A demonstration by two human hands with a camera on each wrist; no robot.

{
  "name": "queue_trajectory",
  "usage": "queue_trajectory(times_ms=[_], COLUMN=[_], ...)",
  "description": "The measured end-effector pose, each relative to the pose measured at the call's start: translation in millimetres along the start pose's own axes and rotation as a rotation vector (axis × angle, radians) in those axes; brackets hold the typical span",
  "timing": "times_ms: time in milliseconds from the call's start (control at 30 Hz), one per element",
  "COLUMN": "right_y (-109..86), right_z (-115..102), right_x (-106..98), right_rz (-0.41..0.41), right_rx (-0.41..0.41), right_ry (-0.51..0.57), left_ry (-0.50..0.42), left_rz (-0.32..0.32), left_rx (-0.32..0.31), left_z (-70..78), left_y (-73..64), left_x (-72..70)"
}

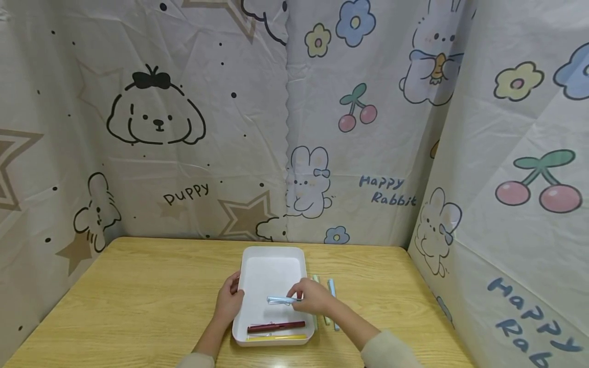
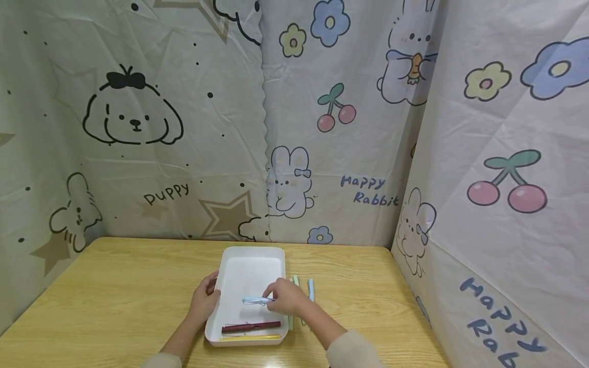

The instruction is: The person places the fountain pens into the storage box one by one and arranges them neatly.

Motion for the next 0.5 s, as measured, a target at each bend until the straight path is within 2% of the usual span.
queue_trajectory(times_ms=[300, 500], right_y=[1.6, 2.6], right_z=[-5.6, -6.6], right_x=[4.0, 7.7], right_rz=[-0.027, -0.034], right_rx=[0.000, -0.030], right_ry=[-0.015, -0.016], left_ry=[0.004, 0.010], left_rz=[0.000, 0.000], left_rx=[-0.009, -0.011], left_z=[-0.4, -0.5], left_y=[0.3, 0.5], left_x=[0.6, 0.9])
Point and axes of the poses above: each hand's wrist, its own y-axis towards the middle knuckle, its own x-axis out of the palm, z = x × y, the point moved 1 cm from there along y, towards the middle knuckle, and after that the axes turned 14 degrees about z, right-handed, at the moved point
